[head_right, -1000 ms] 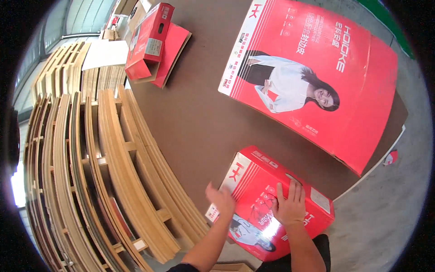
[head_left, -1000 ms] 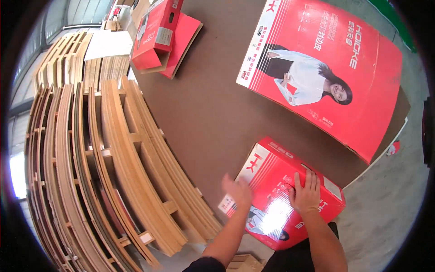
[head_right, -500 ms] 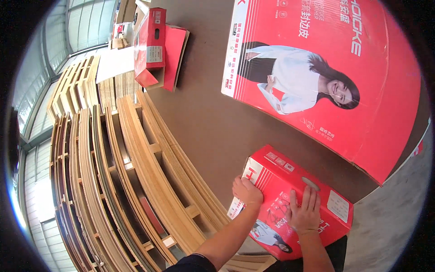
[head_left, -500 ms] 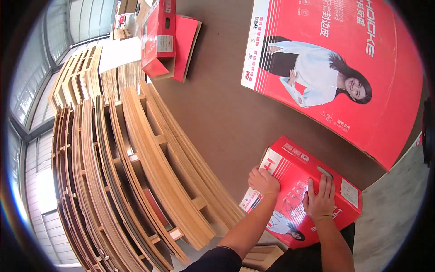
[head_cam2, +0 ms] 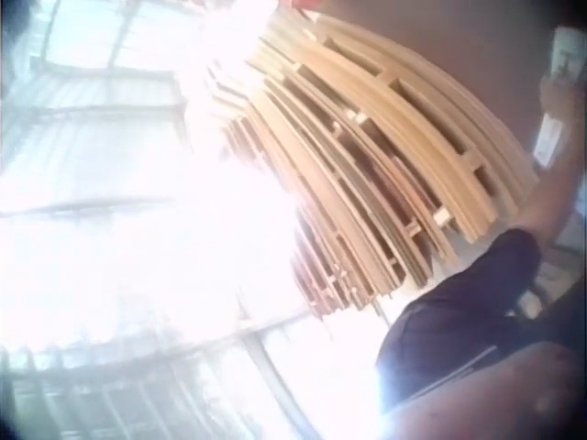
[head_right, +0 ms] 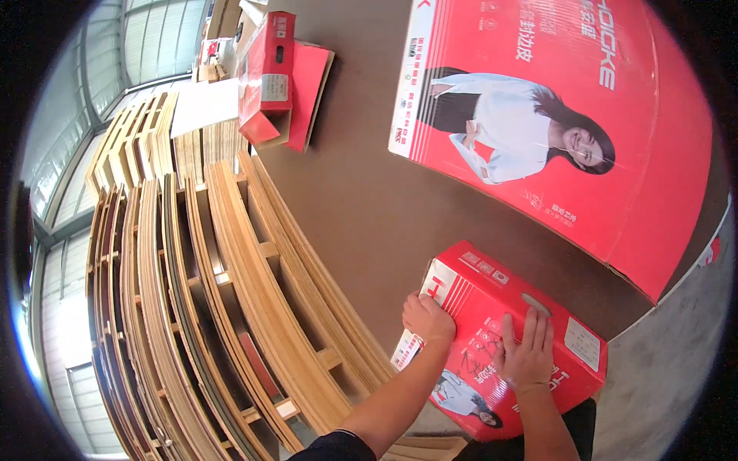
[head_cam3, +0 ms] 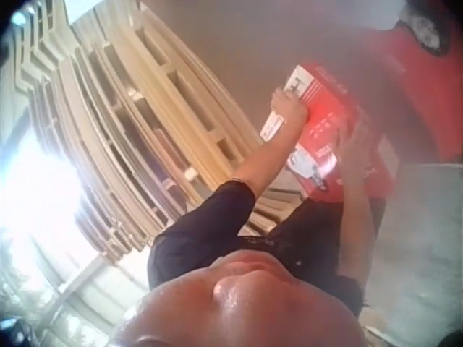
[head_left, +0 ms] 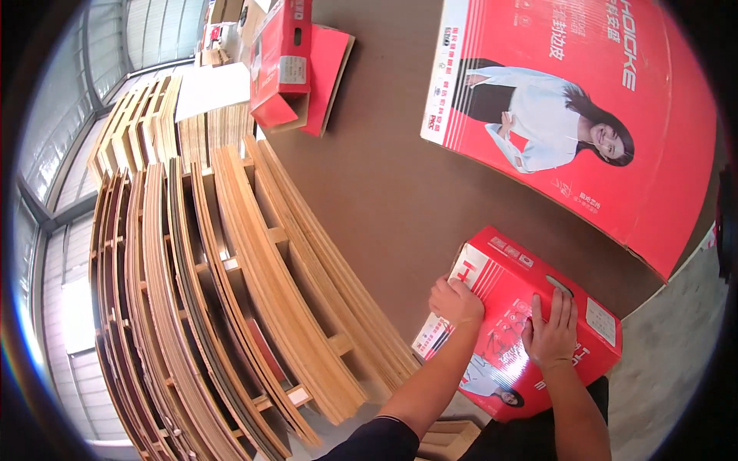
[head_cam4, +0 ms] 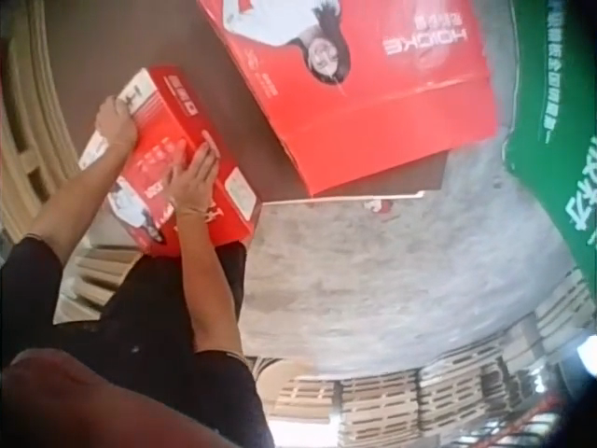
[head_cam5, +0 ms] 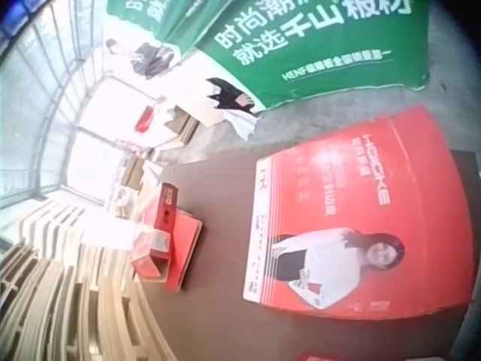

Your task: The person moves several red boxes on a table, opens one to remove a roll of material, and then picks up two rolls and carries them while walking past stacks of wood.

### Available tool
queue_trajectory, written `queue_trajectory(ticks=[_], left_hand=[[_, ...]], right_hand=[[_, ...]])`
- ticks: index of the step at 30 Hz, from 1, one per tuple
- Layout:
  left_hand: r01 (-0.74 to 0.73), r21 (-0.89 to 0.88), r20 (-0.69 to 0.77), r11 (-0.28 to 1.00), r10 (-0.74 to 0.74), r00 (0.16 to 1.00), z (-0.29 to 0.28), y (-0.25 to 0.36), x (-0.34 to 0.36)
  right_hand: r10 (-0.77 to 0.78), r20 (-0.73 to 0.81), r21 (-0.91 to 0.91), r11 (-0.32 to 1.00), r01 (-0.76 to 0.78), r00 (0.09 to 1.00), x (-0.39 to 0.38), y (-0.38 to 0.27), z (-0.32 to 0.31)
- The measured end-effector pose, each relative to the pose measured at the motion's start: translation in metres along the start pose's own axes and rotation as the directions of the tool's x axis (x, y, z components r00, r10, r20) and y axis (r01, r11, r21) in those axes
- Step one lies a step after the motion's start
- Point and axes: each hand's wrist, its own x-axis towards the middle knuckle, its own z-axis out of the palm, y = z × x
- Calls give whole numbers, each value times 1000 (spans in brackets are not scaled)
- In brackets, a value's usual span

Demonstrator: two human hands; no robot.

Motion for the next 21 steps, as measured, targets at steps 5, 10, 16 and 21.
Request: queue_trajectory(ticks=[5, 10, 16, 21], left_hand=[[2, 20, -35, 1000, -1, 999, -3, -3, 9], [66, -100, 18, 993, -65, 998, -21, -2, 7], [-201, -592, 83, 780, 308, 948, -106, -98, -70], [180, -835, 521, 520, 642, 562, -177, -339, -200]], right_hand=[[20, 19, -54, 998, -19, 1000, 9, -13, -2], [14, -23, -128, 992, -17, 1000, 5, -26, -16], [-55, -103, -196, 980, 33, 993, -19, -22, -3], [183, -74, -430, 881, -197, 980, -159, -22, -29]])
